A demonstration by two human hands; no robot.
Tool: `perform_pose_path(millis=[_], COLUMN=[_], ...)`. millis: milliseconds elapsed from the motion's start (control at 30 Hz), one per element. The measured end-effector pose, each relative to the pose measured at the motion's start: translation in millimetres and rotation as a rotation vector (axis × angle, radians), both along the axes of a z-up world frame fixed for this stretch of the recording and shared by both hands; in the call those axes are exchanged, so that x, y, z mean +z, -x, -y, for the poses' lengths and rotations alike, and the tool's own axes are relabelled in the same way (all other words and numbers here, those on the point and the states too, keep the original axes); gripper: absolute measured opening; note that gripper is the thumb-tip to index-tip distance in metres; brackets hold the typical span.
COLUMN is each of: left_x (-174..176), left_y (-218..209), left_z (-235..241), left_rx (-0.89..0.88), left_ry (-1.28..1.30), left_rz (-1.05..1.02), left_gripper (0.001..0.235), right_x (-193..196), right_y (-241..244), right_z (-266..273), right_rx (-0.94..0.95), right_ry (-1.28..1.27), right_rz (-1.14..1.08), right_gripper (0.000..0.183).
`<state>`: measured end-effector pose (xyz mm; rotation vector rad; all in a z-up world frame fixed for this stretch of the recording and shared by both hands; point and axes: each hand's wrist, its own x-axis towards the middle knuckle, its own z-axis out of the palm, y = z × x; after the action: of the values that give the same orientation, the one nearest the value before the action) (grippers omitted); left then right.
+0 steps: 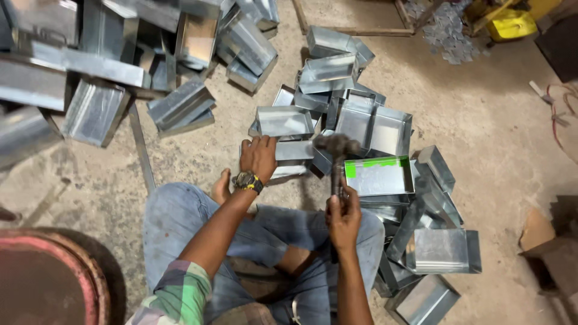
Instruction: The person uses a hammer to flatten and refine the edges of several galvanized metal boxes while sitting on the floor. They handle each box individually, using the hammer to strike the internal and external corners and edges of the metal containers.
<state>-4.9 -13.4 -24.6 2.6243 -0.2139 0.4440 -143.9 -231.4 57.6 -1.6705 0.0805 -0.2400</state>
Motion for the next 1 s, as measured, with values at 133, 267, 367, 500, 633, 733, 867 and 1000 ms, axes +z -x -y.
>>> perform_pose_path(millis=[133, 267, 367, 500, 633, 733, 867, 1000], left_x=[-34.2, -67.2, -79.9, -81.7, -82.6, -87.4, -73.3, -36.4], left_y=[19.5, 27.2, 21.2, 24.3, 18.0, 20.7, 20.3, 20.6], left_z=[21.5, 32.2, 27.5, 32.3, 31.1, 37.4, 27.9, 18.4], left_rx=[0.174, 0.219, 0.221, 0.228, 0.209, 0.235, 0.220, 0.200], left_ry=[0.326, 0.456, 0.486, 0.452, 0.466, 0.462, 0.442, 0.410], left_rz=[0.257, 0.051, 0.083, 0.101, 0.105, 0.117, 0.116, 0.253], left_gripper=[0.065, 0.059, 0.060, 0.062, 0.058, 0.051, 0.049, 0.047], right_x=[55.0, 104.9, 113.5, 104.8, 106.3, 100.2, 78.1, 74.6], right_y=[8.4, 11.1, -0.6, -25.7, -24.3, -12.5, -17.8, -19.1], right_z=[-2.0, -21.2, -43.1, -66.8, -69.9, -68.5, -75.0, -56.2], right_rx=[0.027, 0.142, 0.217, 0.283, 0.264, 0.201, 0.204, 0.095], right_ry=[0.037, 0.039, 0.105, 0.696, 0.717, 0.537, 0.738, 0.561], right_rz=[0.107, 0.239, 0.256, 0.149, 0.052, -0.025, -0.148, -0.136], right_gripper=[0.050, 0.045, 0.046, 0.046, 0.046, 0.046, 0.046, 0.047])
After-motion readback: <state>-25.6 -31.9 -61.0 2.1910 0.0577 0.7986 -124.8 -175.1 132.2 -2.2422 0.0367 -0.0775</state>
